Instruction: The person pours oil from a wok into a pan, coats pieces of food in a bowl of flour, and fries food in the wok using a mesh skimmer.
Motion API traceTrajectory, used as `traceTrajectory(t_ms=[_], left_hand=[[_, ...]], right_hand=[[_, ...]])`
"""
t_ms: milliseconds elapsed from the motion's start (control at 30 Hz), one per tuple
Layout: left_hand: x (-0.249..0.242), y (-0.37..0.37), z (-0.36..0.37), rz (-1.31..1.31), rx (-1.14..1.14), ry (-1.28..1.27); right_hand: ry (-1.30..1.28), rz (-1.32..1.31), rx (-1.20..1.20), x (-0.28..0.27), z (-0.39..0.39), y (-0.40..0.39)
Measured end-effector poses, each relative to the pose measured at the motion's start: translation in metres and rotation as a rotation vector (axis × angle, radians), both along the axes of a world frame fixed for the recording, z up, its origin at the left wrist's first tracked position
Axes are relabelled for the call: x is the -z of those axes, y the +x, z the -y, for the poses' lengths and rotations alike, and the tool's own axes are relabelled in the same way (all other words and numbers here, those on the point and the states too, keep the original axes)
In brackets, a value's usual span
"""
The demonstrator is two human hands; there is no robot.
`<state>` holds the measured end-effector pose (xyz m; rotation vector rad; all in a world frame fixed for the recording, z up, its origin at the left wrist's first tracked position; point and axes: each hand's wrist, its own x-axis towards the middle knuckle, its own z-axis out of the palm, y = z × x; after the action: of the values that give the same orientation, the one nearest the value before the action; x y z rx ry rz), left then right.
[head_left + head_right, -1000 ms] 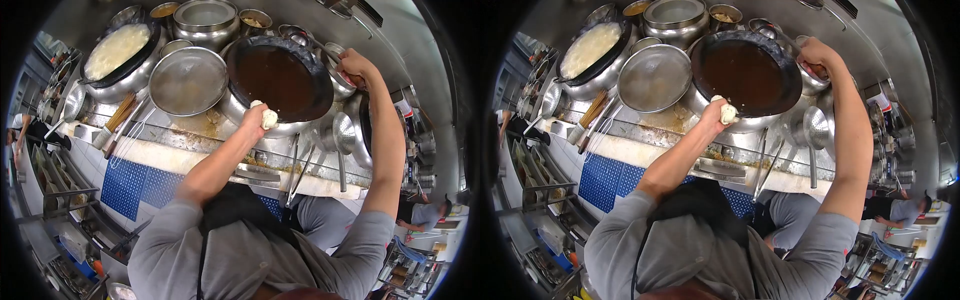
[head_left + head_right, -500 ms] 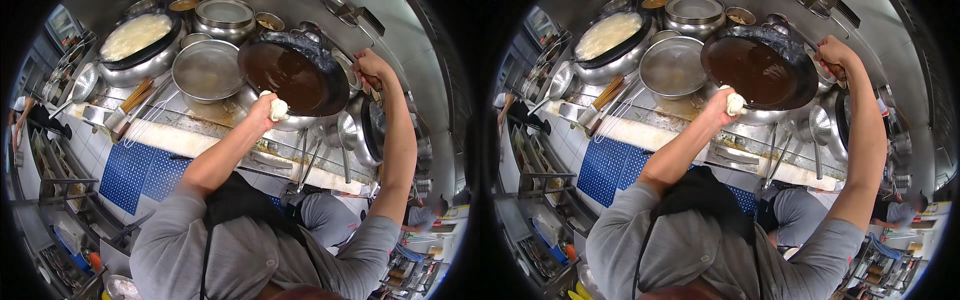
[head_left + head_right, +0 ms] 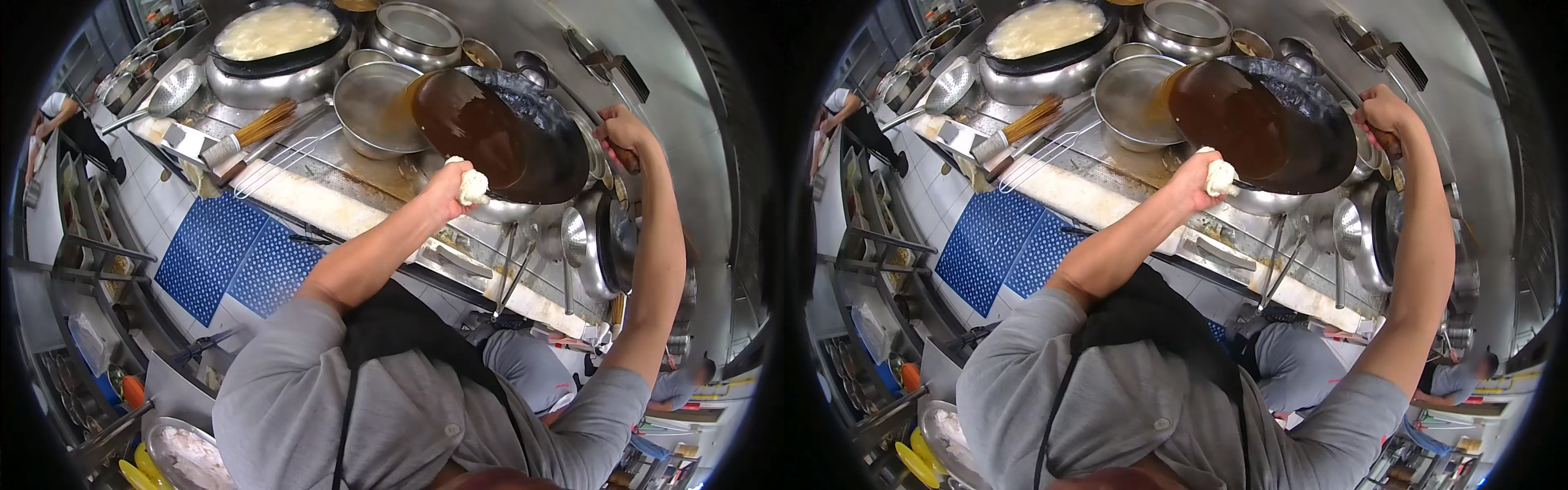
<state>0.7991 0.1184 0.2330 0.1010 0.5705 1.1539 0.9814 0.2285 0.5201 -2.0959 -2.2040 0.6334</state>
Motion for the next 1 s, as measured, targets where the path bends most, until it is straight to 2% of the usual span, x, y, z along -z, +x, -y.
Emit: traceTrajectory(t_ms=[100, 300, 700, 1000], left_hand=[[0.002, -0.003, 0.004, 0.009, 0.002, 0.018], [-0.007, -0.010, 0.016, 0.007, 0.003, -0.017], [-0.005, -0.010, 0.020, 0.052, 0.028, 0.001], [-0.006, -0.015, 0.022, 0.048, 0.063, -0.009]], right_hand=[[-0.005, 0.064, 0.010, -0.006, 0.009, -0.011], [0.000, -0.019, 0.038, -0.007, 0.026, -0.031], [0.039, 0.041, 0.056, -0.010, 0.030, -0.040], [0.002, 0.165, 0.001, -0.014, 0.021, -0.044]])
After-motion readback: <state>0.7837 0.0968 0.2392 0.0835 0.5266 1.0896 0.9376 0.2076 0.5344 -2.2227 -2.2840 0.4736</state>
